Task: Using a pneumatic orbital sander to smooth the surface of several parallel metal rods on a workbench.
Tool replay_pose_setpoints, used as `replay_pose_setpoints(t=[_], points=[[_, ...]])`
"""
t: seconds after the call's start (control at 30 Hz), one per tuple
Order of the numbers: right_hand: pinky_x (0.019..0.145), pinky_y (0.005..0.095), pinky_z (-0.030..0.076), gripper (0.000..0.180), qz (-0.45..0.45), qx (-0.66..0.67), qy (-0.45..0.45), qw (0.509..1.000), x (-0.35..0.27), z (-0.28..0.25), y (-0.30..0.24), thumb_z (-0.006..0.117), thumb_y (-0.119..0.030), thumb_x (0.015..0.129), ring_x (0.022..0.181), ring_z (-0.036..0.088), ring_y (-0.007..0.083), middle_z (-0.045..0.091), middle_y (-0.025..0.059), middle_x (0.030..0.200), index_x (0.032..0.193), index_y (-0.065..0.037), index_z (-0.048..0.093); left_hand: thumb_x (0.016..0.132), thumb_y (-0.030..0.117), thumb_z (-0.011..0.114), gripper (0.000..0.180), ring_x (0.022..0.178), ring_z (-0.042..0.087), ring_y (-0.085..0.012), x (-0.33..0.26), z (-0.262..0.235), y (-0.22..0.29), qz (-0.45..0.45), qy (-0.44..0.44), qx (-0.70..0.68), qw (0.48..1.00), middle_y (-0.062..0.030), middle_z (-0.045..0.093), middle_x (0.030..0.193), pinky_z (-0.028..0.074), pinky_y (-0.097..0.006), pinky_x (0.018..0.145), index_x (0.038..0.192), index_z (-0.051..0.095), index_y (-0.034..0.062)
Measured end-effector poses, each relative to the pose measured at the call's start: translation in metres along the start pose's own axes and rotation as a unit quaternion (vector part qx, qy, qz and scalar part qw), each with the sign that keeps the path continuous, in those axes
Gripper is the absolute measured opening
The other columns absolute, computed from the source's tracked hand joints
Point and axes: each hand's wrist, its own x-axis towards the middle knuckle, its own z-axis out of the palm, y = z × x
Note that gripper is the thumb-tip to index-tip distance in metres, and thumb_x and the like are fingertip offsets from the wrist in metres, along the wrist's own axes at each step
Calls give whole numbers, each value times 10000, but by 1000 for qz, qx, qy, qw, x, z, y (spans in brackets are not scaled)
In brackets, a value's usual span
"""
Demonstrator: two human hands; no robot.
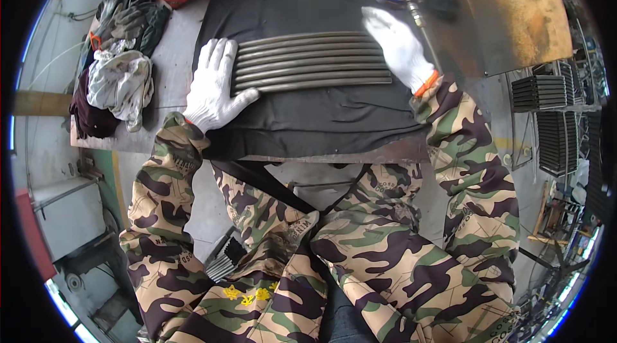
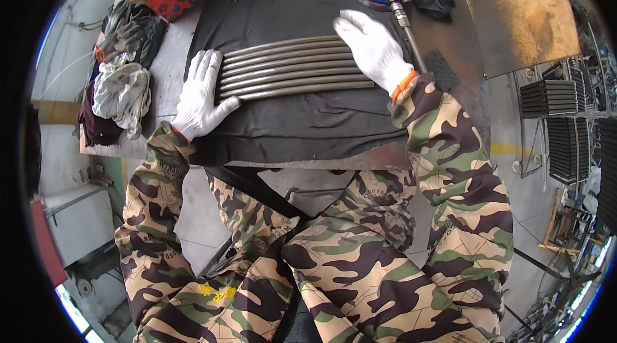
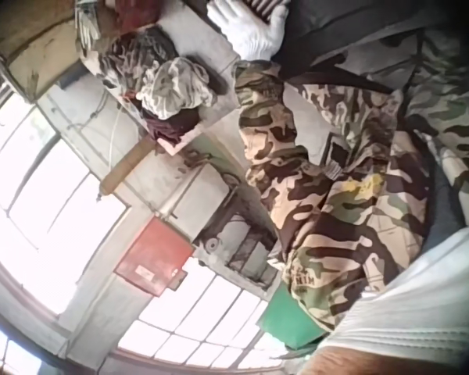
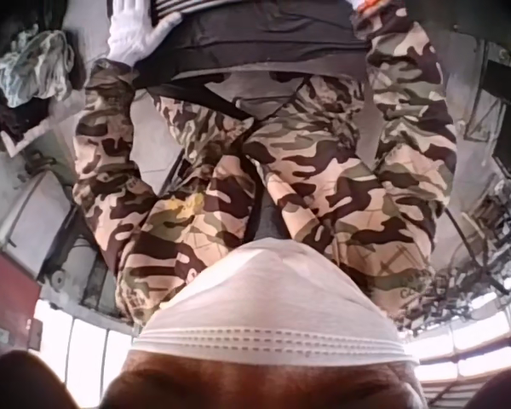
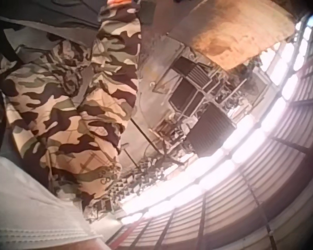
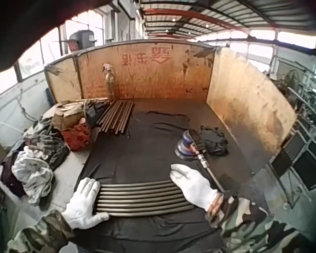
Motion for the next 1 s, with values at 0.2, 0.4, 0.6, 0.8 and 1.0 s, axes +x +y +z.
replay_pose_setpoints(t=[0.2,0.4,0.6,0.8,1.0], points=[[1182,511,470,728,-36,-527,139,838,91,-65,-53,634,-601,967,1355,599,415,694,185,1390,1482,-88,608,860,637,777,1101,1579,304,-524,20,-18,27,-21,-60,81,995,-327,397,1663,232,-612,1315,1607,402,-80],[1167,532,507,761,150,-478,50,864,137,-60,-25,661,-561,961,1385,625,421,598,253,1520,1569,-124,524,844,678,759,1043,1493,407,-508,30,2,46,-29,43,63,997,-322,513,1560,266,-598,1280,1505,527,-95],[1110,509,541,654,163,-524,10,836,148,-75,-27,636,-515,995,1260,696,433,731,256,1330,1441,-38,604,872,625,749,1026,1514,411,-514,36,-1,51,-37,13,26,999,-332,495,1589,247,-590,1305,1548,490,-102],[1030,548,562,578,3,-515,-9,857,111,-96,-81,611,-478,1001,1165,702,503,663,333,1291,1380,-41,605,885,651,720,1024,1529,404,-495,31,-11,52,-55,20,38,998,-319,506,1588,242,-581,1309,1557,492,-88],[896,542,587,370,-66,-532,-66,842,16,-50,-98,645,-381,999,1020,711,455,656,237,1153,1243,-103,629,921,644,689,958,1516,418,-485,39,1,46,-44,23,33,998,-319,516,1573,254,-570,1298,1539,519,-68]])
